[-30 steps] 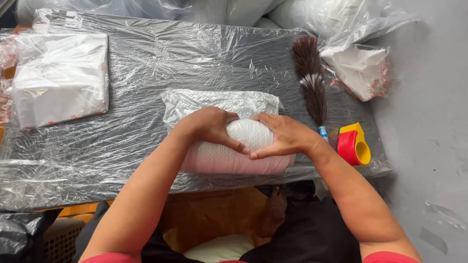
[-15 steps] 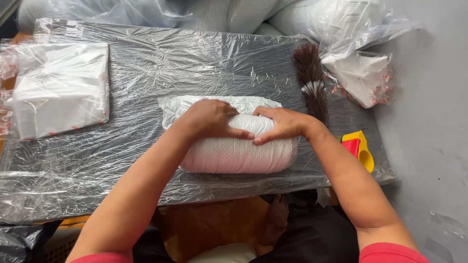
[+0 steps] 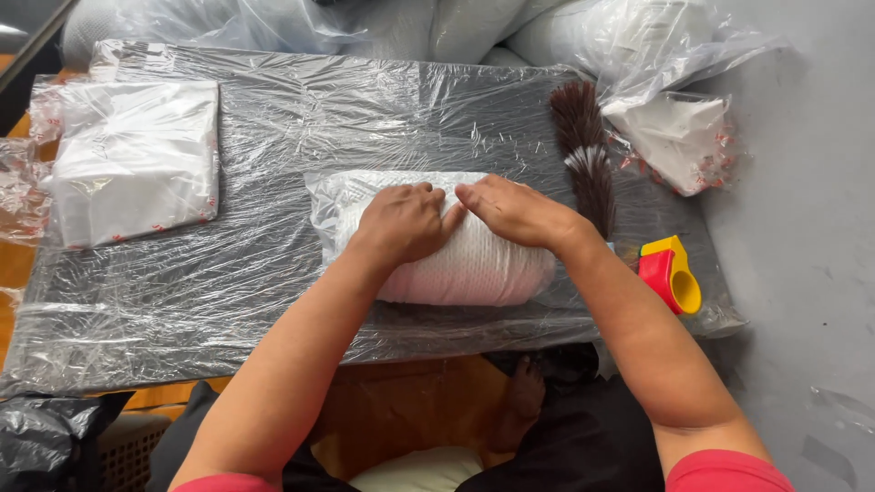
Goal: The person uses a vacuum cleaner to remove air from a plastic bag containing a white pillow, then seals the bag's opening by hand and applies tape using a dispenser.
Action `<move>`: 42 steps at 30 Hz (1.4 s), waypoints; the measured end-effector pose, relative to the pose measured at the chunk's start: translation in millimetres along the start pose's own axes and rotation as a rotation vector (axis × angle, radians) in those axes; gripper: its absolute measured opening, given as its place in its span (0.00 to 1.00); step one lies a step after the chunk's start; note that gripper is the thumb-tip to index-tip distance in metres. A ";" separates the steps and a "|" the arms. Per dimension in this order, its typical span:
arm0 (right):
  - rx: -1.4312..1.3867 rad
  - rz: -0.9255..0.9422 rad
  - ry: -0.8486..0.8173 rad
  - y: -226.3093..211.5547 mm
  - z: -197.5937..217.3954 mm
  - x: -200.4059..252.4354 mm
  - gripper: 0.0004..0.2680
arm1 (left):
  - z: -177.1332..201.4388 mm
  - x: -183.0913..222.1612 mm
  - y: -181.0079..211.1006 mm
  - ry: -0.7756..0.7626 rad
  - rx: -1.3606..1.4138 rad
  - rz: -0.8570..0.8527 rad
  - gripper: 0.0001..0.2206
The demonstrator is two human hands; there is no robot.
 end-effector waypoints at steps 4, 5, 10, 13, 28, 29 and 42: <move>0.052 0.046 0.082 -0.1 -4.5 -22.4 0.28 | -19.3 -23.8 -16.1 0.075 -0.052 -0.014 0.28; 0.059 0.026 0.105 9.5 -3.7 -33.6 0.27 | -17.2 -29.3 -17.7 0.114 -0.059 -0.029 0.27; -0.066 0.005 0.061 44.8 0.2 -73.5 0.27 | -7.0 -56.2 -28.4 -0.148 0.054 0.075 0.33; -0.108 -0.026 -0.005 44.8 3.9 -90.3 0.25 | 1.5 -65.0 -32.1 -0.263 0.090 0.163 0.34; -0.054 -0.271 -0.143 23.9 27.4 -111.3 0.37 | 16.2 -85.8 -64.4 -0.511 0.361 0.307 0.51; -0.059 -0.266 -0.140 21.6 27.9 -110.9 0.36 | 13.8 -88.4 -64.1 -0.523 0.376 0.280 0.51; -0.123 -0.227 -0.102 9.6 23.3 -100.5 0.33 | -0.4 -80.4 -64.7 -0.465 0.339 0.257 0.51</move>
Point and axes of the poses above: each hand's wrist, its own x-axis away from the middle knuckle, its own z-axis out of the back of the hand, y = z × x, the point moved 7 cm from there along -x, towards the middle knuckle, and after that the axes turned 5 degrees about z, right-handed, at the moved point
